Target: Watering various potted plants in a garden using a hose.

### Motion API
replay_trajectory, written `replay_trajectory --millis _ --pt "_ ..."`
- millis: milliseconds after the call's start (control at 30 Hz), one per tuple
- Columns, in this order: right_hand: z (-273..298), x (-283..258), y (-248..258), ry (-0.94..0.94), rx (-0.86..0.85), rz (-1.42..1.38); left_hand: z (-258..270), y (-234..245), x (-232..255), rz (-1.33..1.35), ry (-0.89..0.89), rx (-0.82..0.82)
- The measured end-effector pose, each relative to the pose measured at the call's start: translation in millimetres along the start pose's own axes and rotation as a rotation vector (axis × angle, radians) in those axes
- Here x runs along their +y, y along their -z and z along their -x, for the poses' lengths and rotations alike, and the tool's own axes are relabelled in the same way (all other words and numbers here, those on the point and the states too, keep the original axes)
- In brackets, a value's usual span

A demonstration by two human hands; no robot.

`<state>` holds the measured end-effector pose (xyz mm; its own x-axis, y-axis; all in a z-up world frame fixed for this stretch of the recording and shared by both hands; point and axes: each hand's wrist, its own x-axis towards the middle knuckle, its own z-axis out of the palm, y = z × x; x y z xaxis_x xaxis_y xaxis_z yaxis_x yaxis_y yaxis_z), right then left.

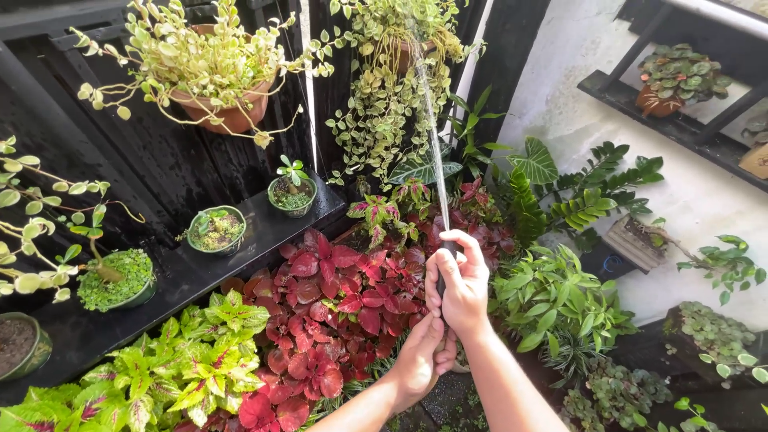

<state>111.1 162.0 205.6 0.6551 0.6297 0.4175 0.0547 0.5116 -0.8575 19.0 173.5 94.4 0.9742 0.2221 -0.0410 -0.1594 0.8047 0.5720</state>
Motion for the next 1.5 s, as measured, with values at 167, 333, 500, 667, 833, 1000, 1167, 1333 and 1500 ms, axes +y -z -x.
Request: replay_trajectory --millis 167,333,500,667,833,1000,1167,1333,1500 --pt "-0.3 -3.6 -6.5 0.009 0.021 0.015 5.0 -6.7 7.2 -0.020 0.023 0.024" --pt "-7.0 2.6 -2.3 0.006 0.010 -0.020 0.2 -9.5 15.9 -0.035 0.001 0.033" --pt "-6.9 5.5 -2.6 -0.003 0.034 -0.017 -3.8 -0.8 10.8 -0.025 -0.002 0.029" --pt "-10.1 9.2 -4.1 -0.049 0.085 -0.015 -15.8 17.0 -3.0 0.013 0.021 0.057" --pt "-18.6 13.5 0.3 -0.063 0.074 -0.001 -20.3 7.1 6.5 0.002 0.111 0.148" --pt "-30.0 15.1 3.0 -0.083 0.073 -0.012 -31.1 -0.2 12.1 0.103 0.080 0.195" --pt "-46.8 10.3 1.2 -0.077 0.044 0.001 -46.6 -1.3 17.1 0.027 -0.024 0.102" --pt "-59.9 0.8 2.4 -0.087 -0.005 -0.015 -44.4 -19.0 35.8 -0.067 -0.098 0.042" --pt "-73.8 -11.0 -0.2 -0.069 0.015 0.005 -50.7 -30.7 45.1 -0.059 -0.117 0.026"
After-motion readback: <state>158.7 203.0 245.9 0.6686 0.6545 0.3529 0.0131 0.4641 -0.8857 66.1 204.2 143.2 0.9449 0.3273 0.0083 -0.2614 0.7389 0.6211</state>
